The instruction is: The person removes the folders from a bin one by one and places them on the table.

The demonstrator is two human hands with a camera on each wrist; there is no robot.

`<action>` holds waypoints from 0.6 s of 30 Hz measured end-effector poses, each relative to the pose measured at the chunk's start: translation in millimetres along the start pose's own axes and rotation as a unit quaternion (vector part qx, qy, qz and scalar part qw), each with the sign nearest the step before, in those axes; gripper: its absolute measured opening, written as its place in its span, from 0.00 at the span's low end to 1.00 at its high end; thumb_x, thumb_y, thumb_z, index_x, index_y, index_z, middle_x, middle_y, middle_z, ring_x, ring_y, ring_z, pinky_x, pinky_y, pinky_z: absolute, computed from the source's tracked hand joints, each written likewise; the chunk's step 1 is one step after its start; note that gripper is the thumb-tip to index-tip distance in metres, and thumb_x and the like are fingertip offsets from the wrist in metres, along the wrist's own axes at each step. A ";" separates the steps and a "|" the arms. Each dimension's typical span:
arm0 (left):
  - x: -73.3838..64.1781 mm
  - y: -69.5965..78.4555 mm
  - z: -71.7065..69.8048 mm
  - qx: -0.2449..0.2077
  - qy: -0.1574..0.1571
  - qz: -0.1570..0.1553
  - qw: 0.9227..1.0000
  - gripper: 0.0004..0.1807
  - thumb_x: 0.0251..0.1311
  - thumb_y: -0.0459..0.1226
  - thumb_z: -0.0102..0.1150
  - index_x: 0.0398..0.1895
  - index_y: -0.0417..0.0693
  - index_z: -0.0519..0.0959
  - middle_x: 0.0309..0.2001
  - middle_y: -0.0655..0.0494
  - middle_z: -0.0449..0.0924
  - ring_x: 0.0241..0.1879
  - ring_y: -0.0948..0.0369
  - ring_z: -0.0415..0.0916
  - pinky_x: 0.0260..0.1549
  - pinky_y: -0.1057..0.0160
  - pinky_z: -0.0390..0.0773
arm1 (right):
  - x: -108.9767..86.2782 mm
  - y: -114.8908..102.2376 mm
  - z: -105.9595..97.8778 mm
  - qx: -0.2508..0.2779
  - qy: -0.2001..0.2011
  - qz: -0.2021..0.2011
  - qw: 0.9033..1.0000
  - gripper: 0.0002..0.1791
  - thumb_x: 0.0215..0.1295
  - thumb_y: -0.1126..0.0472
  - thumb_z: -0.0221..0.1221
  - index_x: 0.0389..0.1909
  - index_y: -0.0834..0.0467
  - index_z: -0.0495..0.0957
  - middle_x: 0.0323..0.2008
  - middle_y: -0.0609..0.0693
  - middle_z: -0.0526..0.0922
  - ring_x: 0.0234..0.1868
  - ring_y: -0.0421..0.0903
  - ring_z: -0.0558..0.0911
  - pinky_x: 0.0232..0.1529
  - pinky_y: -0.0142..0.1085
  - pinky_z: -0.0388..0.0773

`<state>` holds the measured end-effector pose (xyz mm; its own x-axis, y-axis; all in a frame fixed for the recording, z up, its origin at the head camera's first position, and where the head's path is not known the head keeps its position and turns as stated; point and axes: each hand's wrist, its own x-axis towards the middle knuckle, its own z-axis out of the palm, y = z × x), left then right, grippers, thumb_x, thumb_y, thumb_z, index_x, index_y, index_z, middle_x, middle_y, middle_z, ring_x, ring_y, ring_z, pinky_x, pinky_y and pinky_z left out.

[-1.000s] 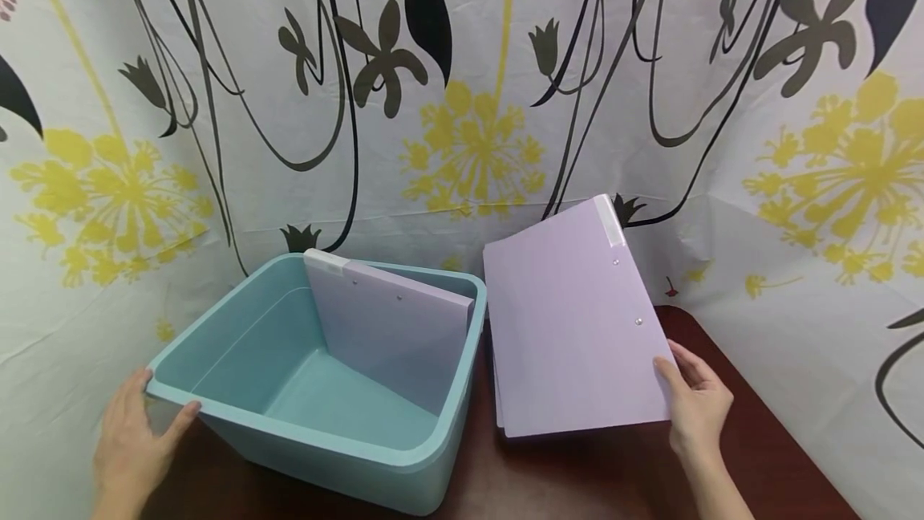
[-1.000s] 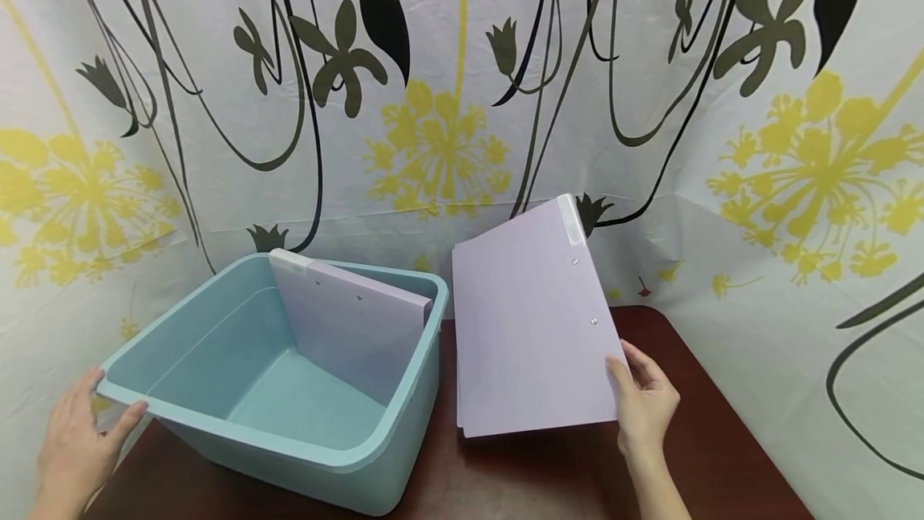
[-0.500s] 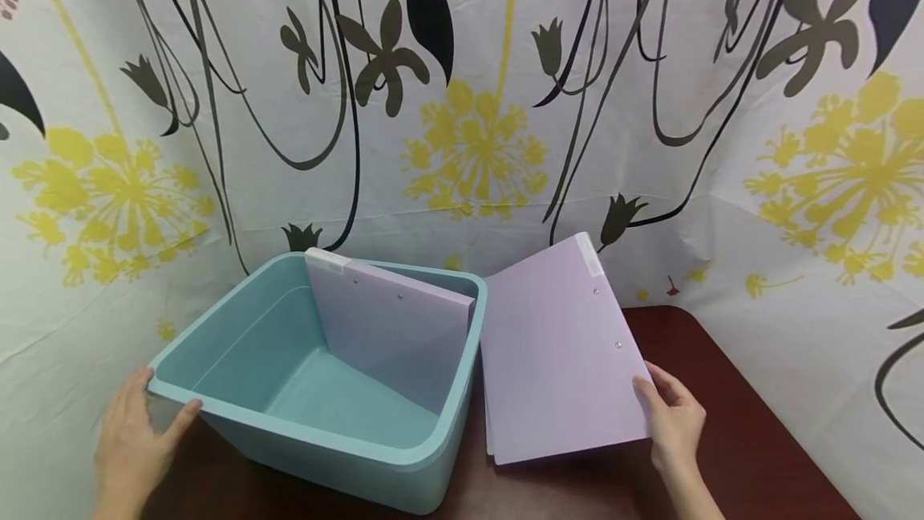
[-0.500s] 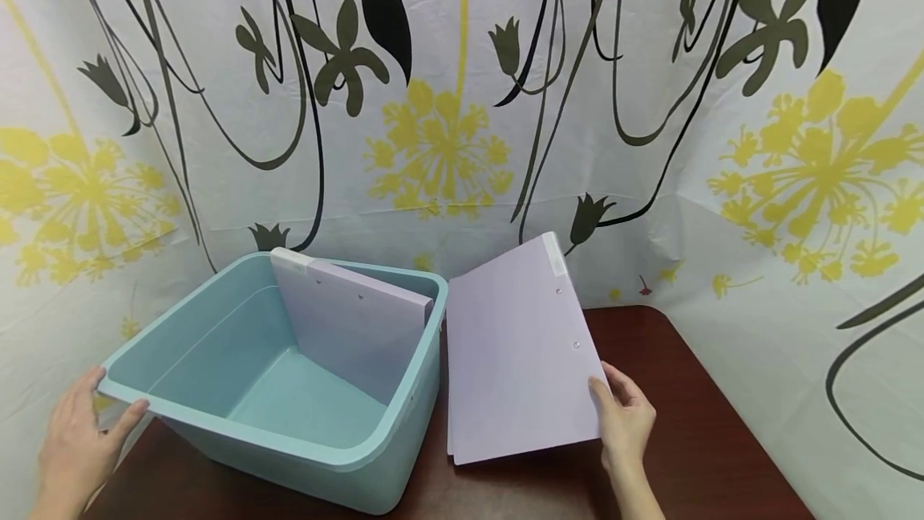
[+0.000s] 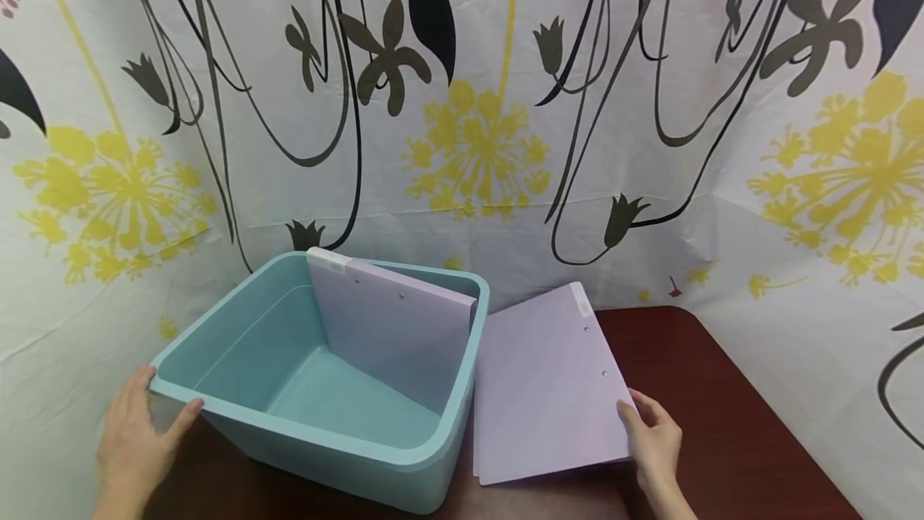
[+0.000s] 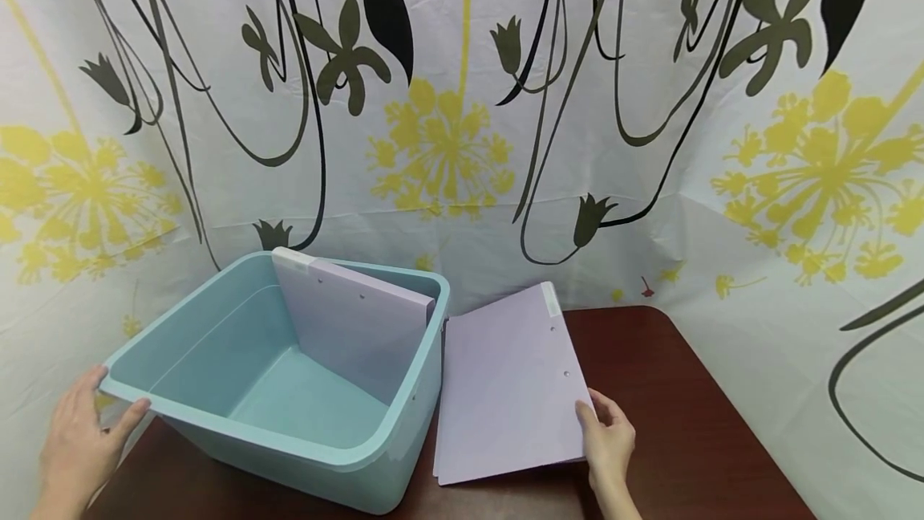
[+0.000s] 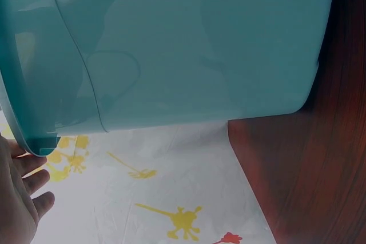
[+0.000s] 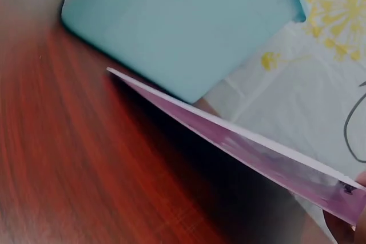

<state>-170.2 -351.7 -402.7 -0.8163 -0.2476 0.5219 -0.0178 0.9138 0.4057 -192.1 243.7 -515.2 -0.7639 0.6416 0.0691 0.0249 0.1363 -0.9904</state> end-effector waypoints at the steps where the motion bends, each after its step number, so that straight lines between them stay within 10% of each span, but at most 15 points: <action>1: 0.2 -0.4 0.9 0.001 0.000 0.000 1.000 0.45 0.58 0.56 0.49 0.65 0.30 0.50 0.61 0.27 0.54 0.60 0.36 0.52 0.55 0.35 0.56 | -1.7 0.1 -0.6 -0.002 -0.007 -0.006 1.000 0.21 0.52 0.59 0.64 0.46 0.65 0.76 0.27 0.37 0.79 0.22 0.33 0.77 0.16 0.34 0.75; 11: 1.1 0.7 2.5 -0.005 0.004 0.008 1.000 0.45 0.58 0.56 0.48 0.65 0.29 0.50 0.61 0.26 0.54 0.61 0.36 0.51 0.56 0.35 0.54 | -8.6 -6.7 -6.5 -0.136 -0.034 -0.038 0.989 0.26 0.50 0.61 0.64 0.52 0.61 0.73 0.45 0.65 0.79 0.28 0.31 0.73 0.27 0.26 0.71; 18: 0.5 0.8 2.2 -0.008 0.004 0.002 1.000 0.44 0.58 0.55 0.49 0.65 0.30 0.50 0.61 0.27 0.54 0.61 0.36 0.51 0.56 0.35 0.54 | -6.7 -6.6 -10.7 -0.202 -0.049 -0.070 0.976 0.24 0.50 0.60 0.64 0.50 0.62 0.75 0.44 0.65 0.80 0.41 0.53 0.78 0.34 0.31 0.69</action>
<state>-171.9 -350.4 -403.8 -0.8114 -0.2468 0.5298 -0.0048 0.9093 0.4161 -180.2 246.6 -507.8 -0.8350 0.5239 0.1683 0.1536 0.5156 -0.8430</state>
